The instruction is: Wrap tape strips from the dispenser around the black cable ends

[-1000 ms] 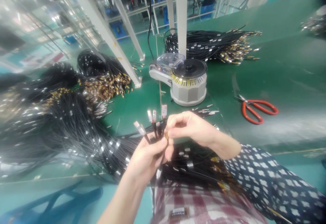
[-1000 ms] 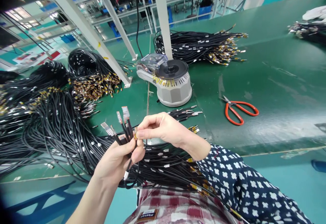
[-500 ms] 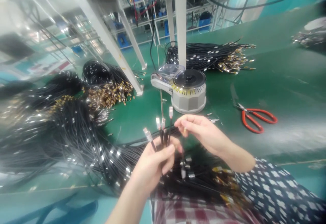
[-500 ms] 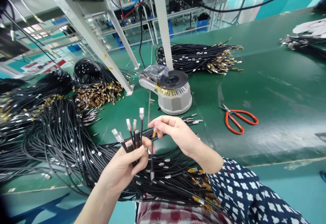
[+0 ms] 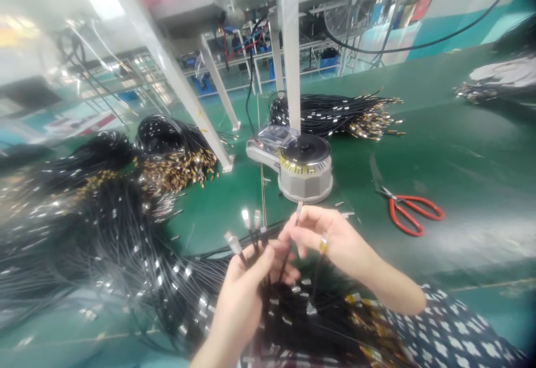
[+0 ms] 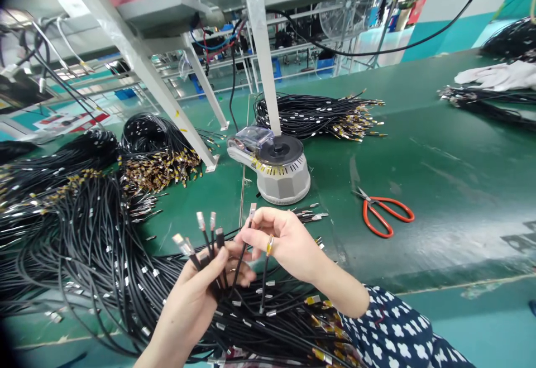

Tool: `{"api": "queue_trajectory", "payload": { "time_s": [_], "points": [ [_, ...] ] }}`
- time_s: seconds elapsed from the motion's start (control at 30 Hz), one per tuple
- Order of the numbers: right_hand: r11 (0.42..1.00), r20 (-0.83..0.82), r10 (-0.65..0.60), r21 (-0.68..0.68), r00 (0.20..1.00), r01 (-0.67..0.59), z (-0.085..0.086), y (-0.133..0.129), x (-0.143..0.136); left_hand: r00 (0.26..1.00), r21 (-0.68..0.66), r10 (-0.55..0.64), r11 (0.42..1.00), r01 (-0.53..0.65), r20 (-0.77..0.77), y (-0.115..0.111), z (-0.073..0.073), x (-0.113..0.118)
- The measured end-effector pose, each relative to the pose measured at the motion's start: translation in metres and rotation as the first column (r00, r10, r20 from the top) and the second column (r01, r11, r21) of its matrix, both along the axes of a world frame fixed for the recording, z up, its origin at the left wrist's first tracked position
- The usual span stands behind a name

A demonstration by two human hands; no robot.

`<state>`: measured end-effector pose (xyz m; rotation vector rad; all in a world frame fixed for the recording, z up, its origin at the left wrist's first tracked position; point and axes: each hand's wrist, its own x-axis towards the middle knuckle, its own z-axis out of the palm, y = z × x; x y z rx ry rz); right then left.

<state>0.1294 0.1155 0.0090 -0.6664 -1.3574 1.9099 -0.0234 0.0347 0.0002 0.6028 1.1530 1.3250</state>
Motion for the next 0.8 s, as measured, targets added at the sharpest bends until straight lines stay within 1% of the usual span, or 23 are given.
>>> {"api": "queue_trajectory", "payload": {
  "time_s": [0.07, 0.1, 0.13, 0.2, 0.3, 0.37, 0.4, 0.43, 0.47, 0.5, 0.53, 0.57, 0.6, 0.63, 0.67, 0.7, 0.73, 0.77, 0.8],
  "points": [
    [0.994, 0.032, 0.102, -0.033, 0.994, -0.101, -0.001, -0.004, 0.001, 0.99, 0.028, 0.14, 0.99, -0.14, -0.008, 0.0, 0.004, 0.0],
    [0.989, 0.055, 0.139, -0.048, 0.989, -0.137, -0.003, -0.006, 0.001, 0.985, 0.038, 0.173, 0.984, -0.172, -0.019, 0.0, 0.005, 0.0],
    [0.986, 0.077, 0.159, -0.06, 0.984, -0.155, -0.005, -0.009, 0.0, 0.984, 0.038, 0.176, 0.984, -0.175, -0.031, 0.0, 0.006, 0.0],
    [0.988, 0.097, 0.137, -0.08, 0.986, -0.13, -0.01, -0.015, -0.004, 0.992, 0.01, 0.116, 0.993, -0.116, -0.049, 0.0, 0.006, 0.001],
    [0.991, 0.115, 0.059, -0.13, 0.992, -0.044, -0.021, -0.023, -0.008, 0.998, -0.035, 0.028, 0.999, -0.03, -0.05, 0.0, 0.004, 0.003],
    [0.992, 0.166, 0.009, -0.129, 0.986, 0.013, -0.026, -0.027, -0.004, 0.999, -0.039, 0.006, 0.999, -0.008, -0.05, 0.0, 0.003, 0.004],
    [0.995, 0.2, 0.014, -0.104, 0.98, 0.007, -0.028, -0.029, 0.001, 0.998, -0.036, -0.004, 0.999, 0.002, -0.056, 0.001, 0.004, 0.004],
    [0.997, 0.23, 0.061, -0.066, 0.971, -0.047, -0.029, -0.03, 0.009, 0.998, -0.029, -0.015, 1.0, 0.013, -0.065, 0.001, 0.004, 0.004],
    [0.989, 0.263, 0.15, -0.021, 0.953, -0.149, -0.029, -0.032, 0.018, 0.997, -0.019, -0.025, 1.0, 0.024, -0.073, 0.002, 0.004, 0.003],
    [0.947, 0.286, 0.302, 0.017, 0.909, -0.32, -0.029, -0.033, 0.028, 0.996, -0.008, -0.036, 0.999, 0.035, -0.077, 0.002, 0.004, 0.003],
    [0.861, 0.308, 0.473, 0.039, 0.826, -0.507, -0.028, -0.033, 0.037, 0.996, 0.001, -0.045, 0.999, 0.045, -0.076, 0.003, 0.004, 0.003],
    [0.769, 0.336, 0.587, 0.052, 0.736, -0.637, -0.027, -0.033, 0.046, 0.996, 0.001, -0.055, 0.998, 0.056, -0.07, 0.003, 0.003, 0.002],
    [0.715, 0.371, 0.633, 0.056, 0.679, -0.697, -0.026, -0.031, 0.053, 0.996, -0.006, -0.062, 0.998, 0.062, -0.065, 0.004, 0.002, 0.002],
    [0.713, 0.399, 0.629, 0.045, 0.667, -0.7, -0.024, -0.026, 0.057, 0.996, -0.019, -0.068, 0.998, 0.067, -0.062, 0.004, 0.001, 0.002],
    [0.772, 0.419, 0.563, 0.042, 0.713, -0.634, -0.023, -0.019, 0.059, 0.996, -0.033, -0.065, 0.997, 0.063, -0.064, 0.004, 0.0, 0.002],
    [0.861, 0.421, 0.452, 0.026, 0.786, -0.508, -0.021, -0.01, 0.058, 0.996, -0.044, -0.058, 0.998, 0.055, -0.068, 0.004, -0.001, 0.002],
    [0.952, 0.385, 0.264, 0.044, 0.884, -0.304, -0.019, 0.002, 0.055, 0.996, -0.051, -0.048, 0.998, 0.044, -0.073, 0.004, -0.002, 0.003],
    [0.995, 0.335, 0.017, 0.082, 0.942, -0.047, -0.018, 0.015, 0.051, 0.996, -0.053, -0.04, 0.998, 0.036, -0.077, 0.004, -0.003, 0.003],
    [0.977, 0.293, -0.211, 0.097, 0.932, 0.19, -0.017, 0.029, 0.046, 0.996, -0.053, -0.034, 0.998, 0.03, -0.079, 0.004, -0.003, 0.003]
  ]
}}
